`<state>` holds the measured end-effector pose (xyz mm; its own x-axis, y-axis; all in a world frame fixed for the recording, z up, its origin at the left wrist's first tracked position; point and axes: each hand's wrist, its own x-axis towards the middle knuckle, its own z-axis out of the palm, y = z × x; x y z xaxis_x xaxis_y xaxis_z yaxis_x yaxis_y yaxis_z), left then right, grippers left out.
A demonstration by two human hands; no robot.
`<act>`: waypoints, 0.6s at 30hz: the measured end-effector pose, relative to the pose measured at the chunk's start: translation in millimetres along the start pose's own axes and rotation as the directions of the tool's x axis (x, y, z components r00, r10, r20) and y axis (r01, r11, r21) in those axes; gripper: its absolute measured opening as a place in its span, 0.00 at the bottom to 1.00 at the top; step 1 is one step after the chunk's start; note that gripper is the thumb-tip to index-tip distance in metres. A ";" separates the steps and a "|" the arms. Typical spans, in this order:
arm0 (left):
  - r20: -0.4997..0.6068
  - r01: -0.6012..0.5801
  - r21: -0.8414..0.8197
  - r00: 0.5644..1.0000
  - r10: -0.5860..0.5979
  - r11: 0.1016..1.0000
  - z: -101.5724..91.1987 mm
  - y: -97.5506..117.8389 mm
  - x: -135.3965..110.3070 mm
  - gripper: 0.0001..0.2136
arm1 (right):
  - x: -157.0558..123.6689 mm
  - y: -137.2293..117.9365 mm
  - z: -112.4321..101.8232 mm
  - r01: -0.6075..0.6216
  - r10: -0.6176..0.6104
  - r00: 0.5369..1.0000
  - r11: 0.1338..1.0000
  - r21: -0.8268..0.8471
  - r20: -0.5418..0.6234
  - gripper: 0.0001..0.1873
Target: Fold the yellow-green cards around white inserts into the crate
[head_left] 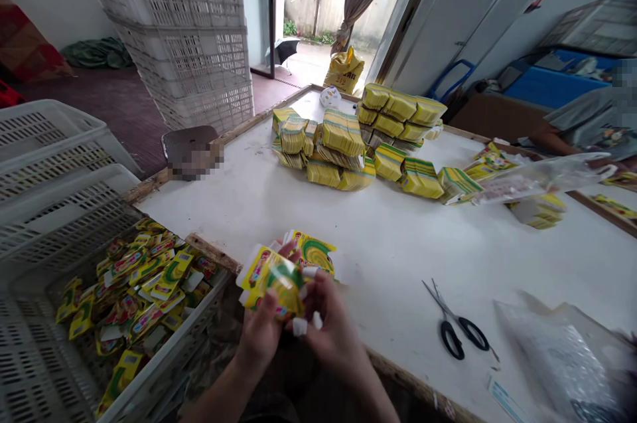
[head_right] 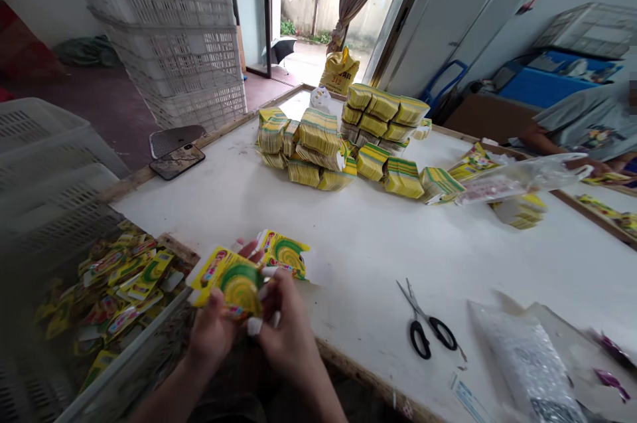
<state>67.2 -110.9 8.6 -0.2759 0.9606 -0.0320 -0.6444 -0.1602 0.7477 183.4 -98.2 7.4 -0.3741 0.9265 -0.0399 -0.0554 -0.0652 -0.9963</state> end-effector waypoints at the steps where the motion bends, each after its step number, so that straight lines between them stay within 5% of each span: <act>1: -0.059 0.019 -0.076 0.998 -0.023 0.997 3.9 2.9 -0.6 0.27 | -5.6 -1.2 9.0 -0.039 0.037 0.999 0.996 0.086 0.027 0.30; 4: -0.215 -0.017 -0.223 0.976 -0.032 0.975 10.0 8.5 0.7 0.23 | -18.1 -1.8 26.3 -0.129 0.108 0.989 0.966 0.226 0.103 0.29; 7: -0.257 -0.043 -0.202 0.966 -0.011 0.978 6.9 5.9 0.0 0.21 | -20.9 1.2 29.0 -0.150 0.125 0.984 0.966 0.211 0.127 0.28; 13: -0.049 -0.044 0.100 0.998 0.049 0.994 -10.5 -6.1 -11.1 0.33 | -16.3 8.3 7.8 0.011 -0.001 0.998 0.988 0.152 -0.067 0.16; 18: -0.092 0.096 0.274 0.993 -0.073 0.957 -20.0 -7.2 -12.3 0.15 | -20.7 13.7 -8.5 0.112 -0.144 0.972 0.979 -0.171 -0.187 0.09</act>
<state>61.0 -126.1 -9.7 -0.2927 0.9447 -0.1477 -0.4476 0.0011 0.8942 198.2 -115.1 -6.1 -0.1823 0.9791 0.0906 0.0620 0.1034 -0.9927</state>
